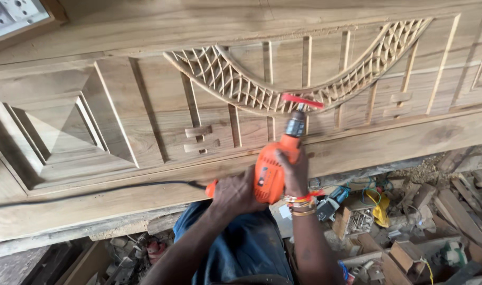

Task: The person sands the surface and decorative carvings of a wooden door using a power drill with a sanding disc attachment.

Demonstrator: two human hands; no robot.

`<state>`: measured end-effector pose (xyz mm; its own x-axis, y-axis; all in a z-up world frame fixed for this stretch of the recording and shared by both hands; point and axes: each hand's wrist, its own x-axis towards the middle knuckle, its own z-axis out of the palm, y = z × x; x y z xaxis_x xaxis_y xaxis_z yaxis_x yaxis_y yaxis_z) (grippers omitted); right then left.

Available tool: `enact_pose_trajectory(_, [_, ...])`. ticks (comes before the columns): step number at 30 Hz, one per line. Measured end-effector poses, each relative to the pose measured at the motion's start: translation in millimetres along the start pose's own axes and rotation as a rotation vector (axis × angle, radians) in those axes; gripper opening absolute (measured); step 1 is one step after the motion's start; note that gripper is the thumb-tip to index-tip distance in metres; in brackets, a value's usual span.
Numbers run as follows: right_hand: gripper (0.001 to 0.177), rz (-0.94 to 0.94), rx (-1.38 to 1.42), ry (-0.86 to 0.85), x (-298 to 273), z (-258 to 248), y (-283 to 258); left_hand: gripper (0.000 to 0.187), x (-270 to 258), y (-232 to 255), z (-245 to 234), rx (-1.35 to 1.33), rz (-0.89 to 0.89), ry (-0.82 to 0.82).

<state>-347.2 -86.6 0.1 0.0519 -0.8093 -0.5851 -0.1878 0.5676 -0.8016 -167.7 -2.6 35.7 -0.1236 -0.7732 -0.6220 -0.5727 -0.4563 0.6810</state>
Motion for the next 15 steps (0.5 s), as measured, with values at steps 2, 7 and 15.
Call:
enact_pose_trajectory(2, [0.038,-0.027,0.011,0.070,1.0,-20.1,-0.3,0.088,7.1,9.4,10.9,0.030,0.074,-0.017])
enact_pose_trajectory(7, [0.039,-0.047,0.067,0.062,6.7,-48.5,-27.6,0.105,27.4,36.6,36.4,-0.032,0.122,0.046])
enact_pose_trajectory(15, [0.035,-0.064,-0.005,0.047,17.2,-38.8,-38.6,0.103,28.5,42.4,29.6,-0.056,0.091,0.100])
